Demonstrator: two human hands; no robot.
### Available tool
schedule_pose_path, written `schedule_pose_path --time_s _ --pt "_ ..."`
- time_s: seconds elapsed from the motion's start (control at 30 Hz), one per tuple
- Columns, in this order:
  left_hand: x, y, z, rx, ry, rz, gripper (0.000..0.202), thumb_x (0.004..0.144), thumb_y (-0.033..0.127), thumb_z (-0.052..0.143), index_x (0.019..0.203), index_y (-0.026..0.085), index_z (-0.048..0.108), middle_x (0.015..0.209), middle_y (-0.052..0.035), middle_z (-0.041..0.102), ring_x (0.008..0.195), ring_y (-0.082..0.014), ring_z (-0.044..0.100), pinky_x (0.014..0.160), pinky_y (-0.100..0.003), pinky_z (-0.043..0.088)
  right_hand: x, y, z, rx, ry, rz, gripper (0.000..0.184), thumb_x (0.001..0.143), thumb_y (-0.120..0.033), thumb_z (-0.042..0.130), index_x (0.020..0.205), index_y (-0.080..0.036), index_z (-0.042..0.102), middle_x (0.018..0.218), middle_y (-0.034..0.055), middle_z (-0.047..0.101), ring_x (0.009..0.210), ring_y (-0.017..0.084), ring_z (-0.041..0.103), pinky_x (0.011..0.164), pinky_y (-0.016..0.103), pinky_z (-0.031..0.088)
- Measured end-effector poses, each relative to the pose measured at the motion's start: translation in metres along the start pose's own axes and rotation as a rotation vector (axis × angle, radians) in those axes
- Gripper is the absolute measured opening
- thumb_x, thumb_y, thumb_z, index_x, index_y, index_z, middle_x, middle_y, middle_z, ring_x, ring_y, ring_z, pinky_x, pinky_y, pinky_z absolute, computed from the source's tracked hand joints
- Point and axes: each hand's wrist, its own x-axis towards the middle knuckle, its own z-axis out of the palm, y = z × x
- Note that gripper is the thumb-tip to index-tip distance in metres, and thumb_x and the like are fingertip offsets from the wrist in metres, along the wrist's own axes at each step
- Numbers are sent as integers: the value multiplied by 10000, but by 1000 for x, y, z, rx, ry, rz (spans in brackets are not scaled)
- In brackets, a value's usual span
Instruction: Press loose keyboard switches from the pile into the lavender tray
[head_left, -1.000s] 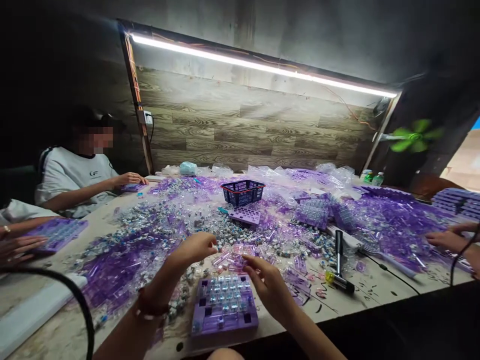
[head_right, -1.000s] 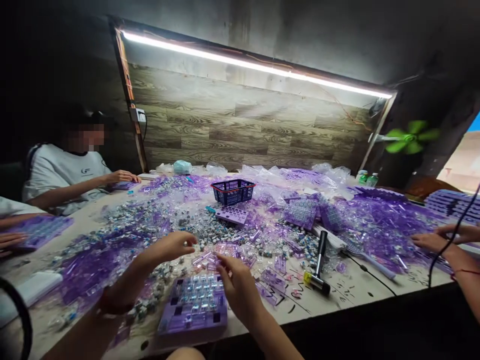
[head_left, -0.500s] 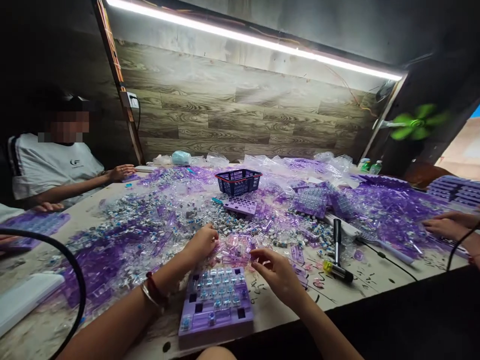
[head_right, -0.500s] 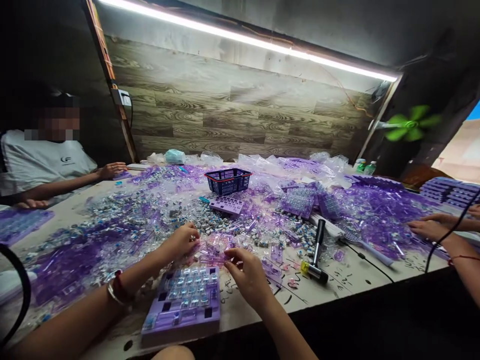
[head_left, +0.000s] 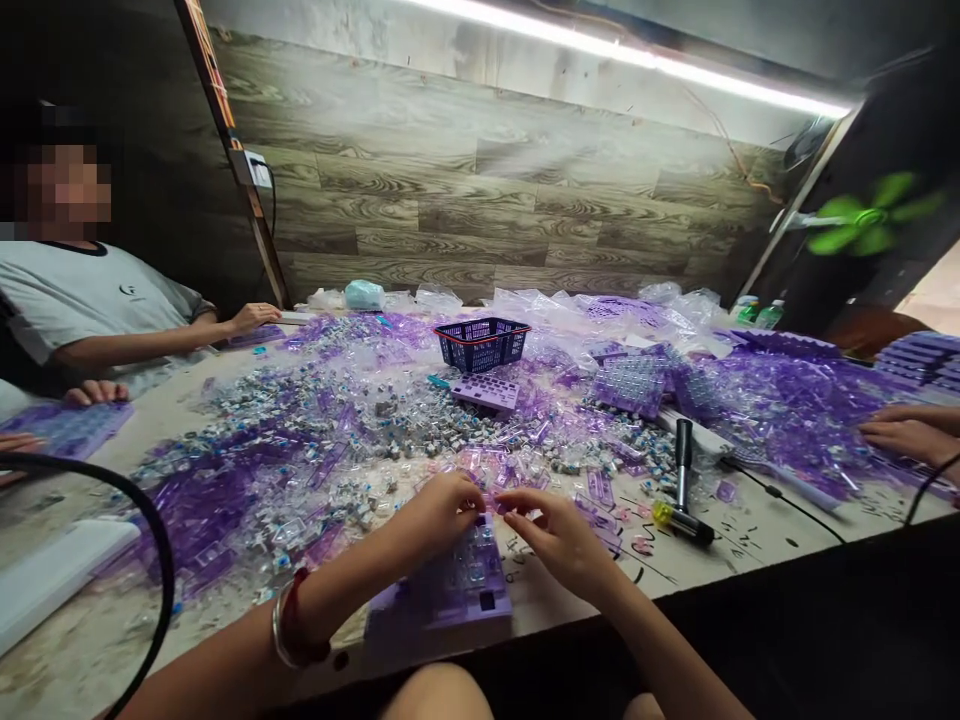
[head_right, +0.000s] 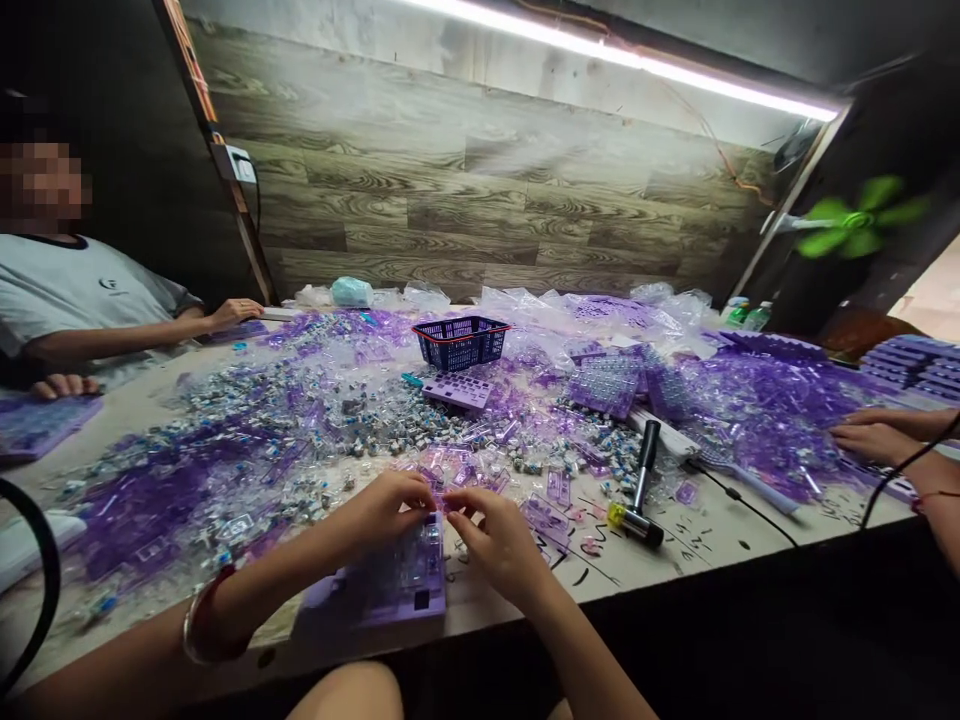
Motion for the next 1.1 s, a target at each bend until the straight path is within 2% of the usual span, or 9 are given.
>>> schedule_pose_path --time_s 0.27,0.47,0.67,0.83,1.0,1.1 --pt "0 -6 2 -62 12 29 216 768 90 556 877 146 734 819 -53 673 756 -165 609 720 -245 462 2 6 -2 102 -21 62 244 839 -291 571 1030 -195 687 1017 62 698 954 214 638 745 295 498" --pt "0 -11 4 -81 29 48 218 812 116 544 922 149 730 852 -61 652 792 -168 608 739 -253 462 1 4 -3 118 -32 82 246 824 -317 575 1002 -191 688 1011 63 700 965 223 636 725 298 498" --pt "0 -9 5 -76 101 171 230 846 135 544 1009 165 704 864 -61 605 786 -153 591 709 -247 479 0 9 -4 147 13 65 255 814 -331 569 985 -172 672 1004 73 694 949 211 631 795 316 495" --pt "0 -10 4 -137 126 225 95 812 172 633 853 147 715 844 -62 630 748 -149 605 686 -244 498 1 7 -3 95 10 59 237 827 -317 550 972 -178 675 984 65 695 930 210 629 792 323 489" --pt "-1 -9 3 -37 114 245 231 785 105 600 964 176 728 887 -74 662 804 -174 613 710 -260 479 1 5 -2 102 -11 63 253 835 -335 545 976 -168 674 982 74 694 922 215 631 807 336 477" --pt "0 -8 3 -21 106 254 263 775 70 571 954 171 736 863 -75 669 802 -174 613 691 -246 467 1 5 -2 120 -12 70 261 834 -339 549 982 -162 670 986 81 691 934 221 627 814 341 472"
